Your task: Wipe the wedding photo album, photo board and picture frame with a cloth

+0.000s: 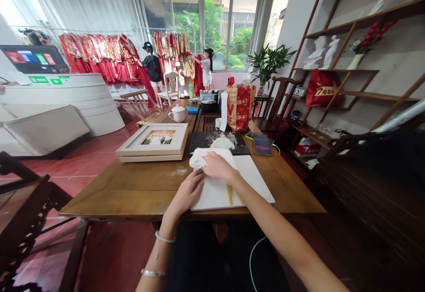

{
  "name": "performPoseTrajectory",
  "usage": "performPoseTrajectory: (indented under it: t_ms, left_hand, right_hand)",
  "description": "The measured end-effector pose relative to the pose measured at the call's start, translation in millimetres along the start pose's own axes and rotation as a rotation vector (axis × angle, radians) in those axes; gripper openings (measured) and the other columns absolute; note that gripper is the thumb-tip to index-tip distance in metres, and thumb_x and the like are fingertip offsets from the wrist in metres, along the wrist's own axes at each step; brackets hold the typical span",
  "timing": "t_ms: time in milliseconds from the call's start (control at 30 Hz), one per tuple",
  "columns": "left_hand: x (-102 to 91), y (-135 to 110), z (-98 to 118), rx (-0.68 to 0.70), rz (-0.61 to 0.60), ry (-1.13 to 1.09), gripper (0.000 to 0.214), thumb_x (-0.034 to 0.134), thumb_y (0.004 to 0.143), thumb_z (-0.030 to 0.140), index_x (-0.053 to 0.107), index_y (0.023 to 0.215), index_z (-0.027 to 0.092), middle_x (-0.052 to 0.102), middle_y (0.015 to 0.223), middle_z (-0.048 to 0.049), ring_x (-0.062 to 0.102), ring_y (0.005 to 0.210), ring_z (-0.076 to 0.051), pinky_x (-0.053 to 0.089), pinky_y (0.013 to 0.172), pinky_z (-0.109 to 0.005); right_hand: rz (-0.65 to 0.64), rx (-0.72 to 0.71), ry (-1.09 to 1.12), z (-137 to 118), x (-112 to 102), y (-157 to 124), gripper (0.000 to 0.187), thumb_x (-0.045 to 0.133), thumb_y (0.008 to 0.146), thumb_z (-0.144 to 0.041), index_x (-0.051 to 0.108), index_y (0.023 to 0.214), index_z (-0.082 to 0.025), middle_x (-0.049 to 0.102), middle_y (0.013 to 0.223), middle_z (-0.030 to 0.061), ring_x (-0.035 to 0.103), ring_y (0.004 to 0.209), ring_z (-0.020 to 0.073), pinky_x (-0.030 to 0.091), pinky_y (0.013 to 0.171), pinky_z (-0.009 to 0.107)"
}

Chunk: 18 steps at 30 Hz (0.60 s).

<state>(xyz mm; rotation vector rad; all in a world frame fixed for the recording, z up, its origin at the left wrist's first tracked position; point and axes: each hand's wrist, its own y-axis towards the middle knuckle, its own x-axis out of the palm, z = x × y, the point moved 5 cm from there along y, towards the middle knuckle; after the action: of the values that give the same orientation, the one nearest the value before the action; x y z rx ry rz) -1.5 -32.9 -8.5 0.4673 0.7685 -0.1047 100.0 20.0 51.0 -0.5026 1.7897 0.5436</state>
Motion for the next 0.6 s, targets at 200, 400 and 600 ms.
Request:
performPoseTrajectory:
  t_ms: [200,400,600]
  left_hand:
    - [0.5,0.3,-1.1,0.012,0.001,-0.005,0.034,0.044,0.088,0.022,0.062,0.116,0.016,0.058,0.126,-0.0122,0.053,0.118,-0.025,0.040,0.104,-0.042]
    - [1.9,-1.7,-6.9,-0.008,-0.006,-0.015,0.038,0.043,0.089,0.027,0.058,0.122,0.017,0.053,0.134,-0.0102,0.048,0.125,-0.023,0.036,0.108,-0.042]
    - [1.9,-1.2,-5.8,-0.023,0.008,-0.020,0.037,0.045,0.088,0.028,0.060,0.121,0.018,0.054,0.133,-0.0093,0.050,0.124,-0.024,0.036,0.108,-0.043]
  right_hand:
    - [0.061,0.059,-0.009,4.4,6.2,-4.9,0.037,0.047,0.076,-0.014,0.065,0.108,-0.013,0.064,0.116,0.0124,0.043,0.123,0.0248,0.031,0.100,0.032]
    - [0.120,0.240,-0.023,73.0,-2.3,-57.0,0.045,0.044,0.075,-0.012,0.061,0.117,-0.011,0.059,0.125,0.0133,0.037,0.130,0.0266,0.030,0.104,0.035]
    - [0.166,0.323,-0.028,97.9,2.6,-79.9,0.060,0.043,0.075,-0.011,0.046,0.135,-0.014,0.047,0.139,0.0092,0.028,0.134,0.0291,0.020,0.109,0.044]
